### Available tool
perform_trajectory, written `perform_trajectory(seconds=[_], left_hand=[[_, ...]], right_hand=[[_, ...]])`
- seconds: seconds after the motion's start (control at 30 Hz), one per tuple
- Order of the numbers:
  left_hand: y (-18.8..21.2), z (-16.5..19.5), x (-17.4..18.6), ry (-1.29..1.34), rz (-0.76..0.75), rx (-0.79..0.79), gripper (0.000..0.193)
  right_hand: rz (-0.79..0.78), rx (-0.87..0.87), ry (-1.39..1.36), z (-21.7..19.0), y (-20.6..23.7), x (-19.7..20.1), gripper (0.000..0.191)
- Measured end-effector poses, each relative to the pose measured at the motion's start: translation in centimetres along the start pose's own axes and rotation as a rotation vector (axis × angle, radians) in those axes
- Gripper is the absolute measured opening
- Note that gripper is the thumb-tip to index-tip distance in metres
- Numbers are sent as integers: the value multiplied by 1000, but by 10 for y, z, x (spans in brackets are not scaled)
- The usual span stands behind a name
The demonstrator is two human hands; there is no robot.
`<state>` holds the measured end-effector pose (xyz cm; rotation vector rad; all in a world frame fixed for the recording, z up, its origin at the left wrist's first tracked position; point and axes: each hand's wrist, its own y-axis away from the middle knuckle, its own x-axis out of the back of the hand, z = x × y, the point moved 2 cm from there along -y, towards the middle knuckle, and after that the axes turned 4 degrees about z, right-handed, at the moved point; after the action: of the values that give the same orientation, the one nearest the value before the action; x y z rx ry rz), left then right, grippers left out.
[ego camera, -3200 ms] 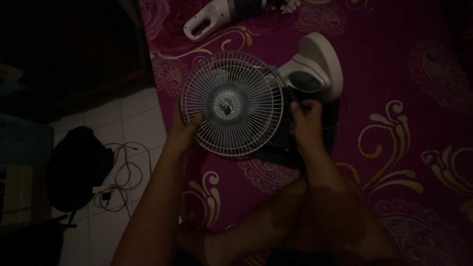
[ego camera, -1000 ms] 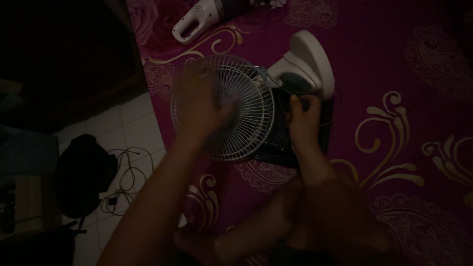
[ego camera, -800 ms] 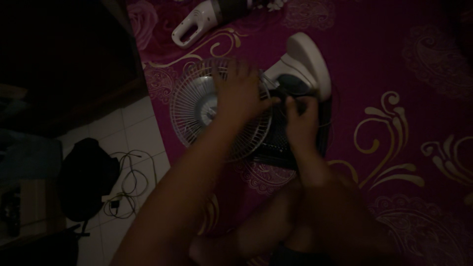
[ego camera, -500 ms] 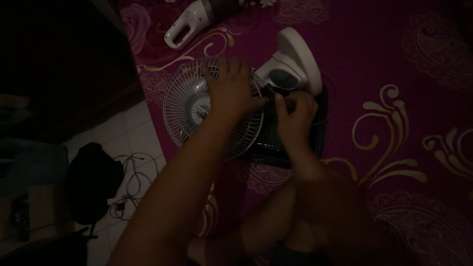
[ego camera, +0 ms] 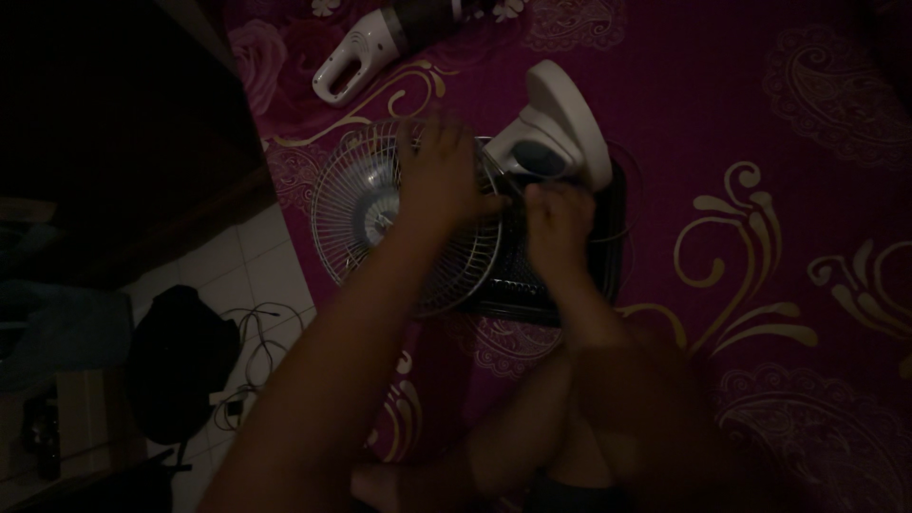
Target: The person sits on the floor beside a bed and services a small desk fan. They remove the front grille, handle the fan blades, tighten the center hub cap by hand, reattach the grille ring, and finally set the reassembled fan down on a tray.
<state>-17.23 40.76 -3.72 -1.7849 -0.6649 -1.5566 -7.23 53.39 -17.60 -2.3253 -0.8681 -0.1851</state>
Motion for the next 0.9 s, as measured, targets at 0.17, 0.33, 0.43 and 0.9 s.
perform_trajectory(seconds=[0.17,0.33,0.43,0.9], left_hand=[[15,5,-1,0,108,92,116],[17,0,1,24,59,48,117],[19,-2,1,10,35,26,118],[11,-2,4,30,5,47,115]], right_hand=[[-55,-180,-63,-3,5,1,39],[-116,-368,-213,-1,4,5,39],[-202,-731,-420,5,1,2,45],[-304,-580,-180,-12,5,14,47]])
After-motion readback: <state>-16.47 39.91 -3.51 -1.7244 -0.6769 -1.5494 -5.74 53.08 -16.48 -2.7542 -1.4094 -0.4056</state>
